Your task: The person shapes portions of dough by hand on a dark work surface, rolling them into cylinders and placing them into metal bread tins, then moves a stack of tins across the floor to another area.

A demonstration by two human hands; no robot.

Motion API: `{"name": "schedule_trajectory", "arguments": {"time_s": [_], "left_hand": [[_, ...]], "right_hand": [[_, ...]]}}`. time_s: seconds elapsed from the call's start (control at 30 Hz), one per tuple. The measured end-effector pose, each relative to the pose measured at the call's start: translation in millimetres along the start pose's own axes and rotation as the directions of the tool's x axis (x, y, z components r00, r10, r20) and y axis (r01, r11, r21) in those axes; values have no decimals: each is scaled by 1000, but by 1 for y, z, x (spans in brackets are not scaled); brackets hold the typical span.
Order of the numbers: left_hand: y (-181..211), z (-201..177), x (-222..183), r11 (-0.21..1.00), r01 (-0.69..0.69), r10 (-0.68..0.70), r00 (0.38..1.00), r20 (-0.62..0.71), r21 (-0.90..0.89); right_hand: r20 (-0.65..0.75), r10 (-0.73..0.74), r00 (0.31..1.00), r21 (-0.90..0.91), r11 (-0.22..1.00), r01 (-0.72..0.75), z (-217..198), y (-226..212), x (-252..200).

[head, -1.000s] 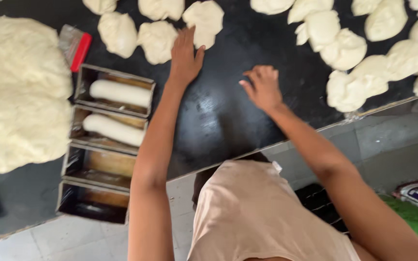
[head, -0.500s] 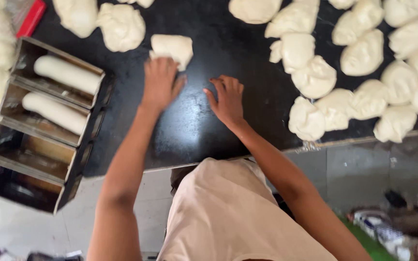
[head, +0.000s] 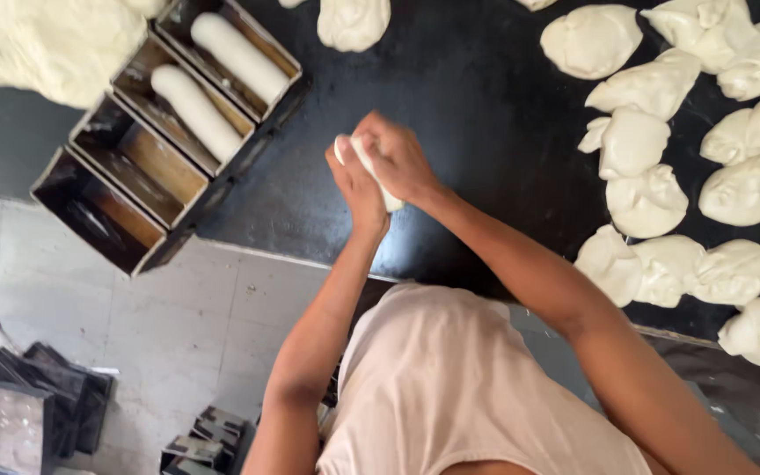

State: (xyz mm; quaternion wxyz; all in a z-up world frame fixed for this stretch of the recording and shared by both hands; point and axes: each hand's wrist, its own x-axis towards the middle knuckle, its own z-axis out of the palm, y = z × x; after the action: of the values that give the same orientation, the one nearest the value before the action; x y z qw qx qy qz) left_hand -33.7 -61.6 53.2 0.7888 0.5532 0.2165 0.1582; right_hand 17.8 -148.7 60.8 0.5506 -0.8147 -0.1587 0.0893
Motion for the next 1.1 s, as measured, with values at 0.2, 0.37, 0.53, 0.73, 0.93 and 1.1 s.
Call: {"name": "schedule_trajectory", "arguments": {"time_s": [0.2, 0.37, 0.53, 0.73, 0.93, 1.1], "left_hand": [[22, 17, -6, 984, -118, 94, 980, 178, 131], [70, 35, 19, 862, 412, -67, 669, 740, -295], [110, 48, 88, 964, 180, 23, 680, 733, -196], [54, -63, 109, 493, -610, -85, 675, 733, 620], [11, -97, 126, 162, -861, -90, 474, 876, 482], [10, -88, 135, 184, -859, -44, 478, 877, 477]], "right_hand": [[-406, -246, 880, -225, 960, 165, -26, -52, -37], [-419, 450, 789, 602, 788, -129, -91, -85, -14], [-748, -384, 542, -359, 920, 157, -141, -82, -49], [-188, 87, 978, -510, 842, -173, -51, 4, -60], [-104, -20, 994, -743, 666, -64, -119, 66, 42], [-293, 291, 911, -725, 554, -410, -87, 62, 65]]}}
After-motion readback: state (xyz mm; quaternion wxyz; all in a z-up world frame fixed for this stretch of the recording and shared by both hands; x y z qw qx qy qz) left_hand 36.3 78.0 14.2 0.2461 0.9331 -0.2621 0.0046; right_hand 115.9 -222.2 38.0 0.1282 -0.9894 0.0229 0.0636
